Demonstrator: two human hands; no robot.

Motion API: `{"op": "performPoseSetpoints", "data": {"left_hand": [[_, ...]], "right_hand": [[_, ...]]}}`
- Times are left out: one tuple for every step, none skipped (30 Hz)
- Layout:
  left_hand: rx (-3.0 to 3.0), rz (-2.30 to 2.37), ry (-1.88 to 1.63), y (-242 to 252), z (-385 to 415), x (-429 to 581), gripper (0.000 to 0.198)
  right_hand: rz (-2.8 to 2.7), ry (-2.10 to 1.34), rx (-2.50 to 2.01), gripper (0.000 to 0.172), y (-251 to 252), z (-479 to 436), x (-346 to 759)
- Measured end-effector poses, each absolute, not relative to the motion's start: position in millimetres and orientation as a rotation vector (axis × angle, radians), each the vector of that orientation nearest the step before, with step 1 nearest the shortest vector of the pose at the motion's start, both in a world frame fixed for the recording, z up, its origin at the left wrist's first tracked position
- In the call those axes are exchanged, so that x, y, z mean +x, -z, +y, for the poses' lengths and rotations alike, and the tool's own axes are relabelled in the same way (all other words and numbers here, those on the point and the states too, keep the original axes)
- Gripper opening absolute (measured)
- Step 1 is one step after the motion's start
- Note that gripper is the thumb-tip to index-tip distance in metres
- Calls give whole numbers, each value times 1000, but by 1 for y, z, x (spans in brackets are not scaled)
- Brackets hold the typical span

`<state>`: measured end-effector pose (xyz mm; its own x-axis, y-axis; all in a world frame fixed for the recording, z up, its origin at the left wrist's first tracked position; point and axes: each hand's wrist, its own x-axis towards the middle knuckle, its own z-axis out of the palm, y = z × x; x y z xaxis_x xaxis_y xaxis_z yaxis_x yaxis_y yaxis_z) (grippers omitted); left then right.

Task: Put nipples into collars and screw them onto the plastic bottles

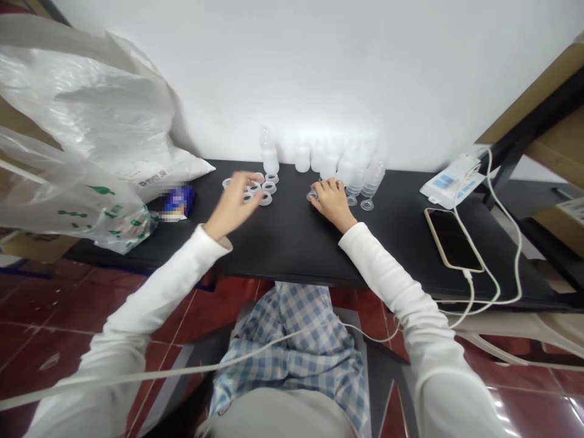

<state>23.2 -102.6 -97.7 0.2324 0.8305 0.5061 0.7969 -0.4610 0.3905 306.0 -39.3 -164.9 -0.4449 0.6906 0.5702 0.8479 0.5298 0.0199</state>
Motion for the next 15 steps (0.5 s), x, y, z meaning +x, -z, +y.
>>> {"op": "performPoseSetpoints", "data": {"left_hand": [[2466, 1602, -960, 107, -98, 28, 27], [2509, 1604, -863, 116, -93, 34, 26], [2550, 1606, -774, 125, -89, 40, 28], [2582, 1619, -714, 134, -85, 46, 30], [2610, 1621, -674, 141, -82, 53, 32], [2629, 1639, -654, 147, -79, 59, 33], [2634, 1679, -651, 152, -78, 64, 34], [2628, 1733, -655, 155, -79, 68, 34], [2613, 1791, -662, 157, -80, 72, 34], [2595, 1841, -665, 158, -81, 74, 34], [2581, 1865, -660, 159, -84, 76, 34], [2579, 1852, -651, 159, -85, 78, 35], [2591, 1802, -644, 158, -87, 79, 37], [2608, 1724, -647, 158, -87, 80, 39], [2627, 1628, -662, 158, -85, 81, 41]], "right_hand": [[-2273, 407, -1251, 27, 165, -39, 305], [-2282, 389, -1256, 26, 165, -38, 304], [-2292, 365, -1264, 24, 164, -38, 303], [-2301, 336, -1270, 23, 164, -39, 302], [-2309, 307, -1274, 23, 163, -39, 301], [-2312, 281, -1278, 22, 162, -40, 300], [-2312, 260, -1280, 22, 161, -41, 299], [-2309, 245, -1282, 21, 161, -42, 298], [-2304, 234, -1281, 21, 160, -43, 297], [-2294, 223, -1279, 22, 159, -44, 297], [-2280, 212, -1273, 23, 158, -45, 296], [-2265, 197, -1260, 25, 157, -46, 296], [-2251, 179, -1239, 27, 156, -46, 295], [-2236, 158, -1212, 29, 155, -47, 295], [-2220, 135, -1181, 32, 155, -47, 294]]}}
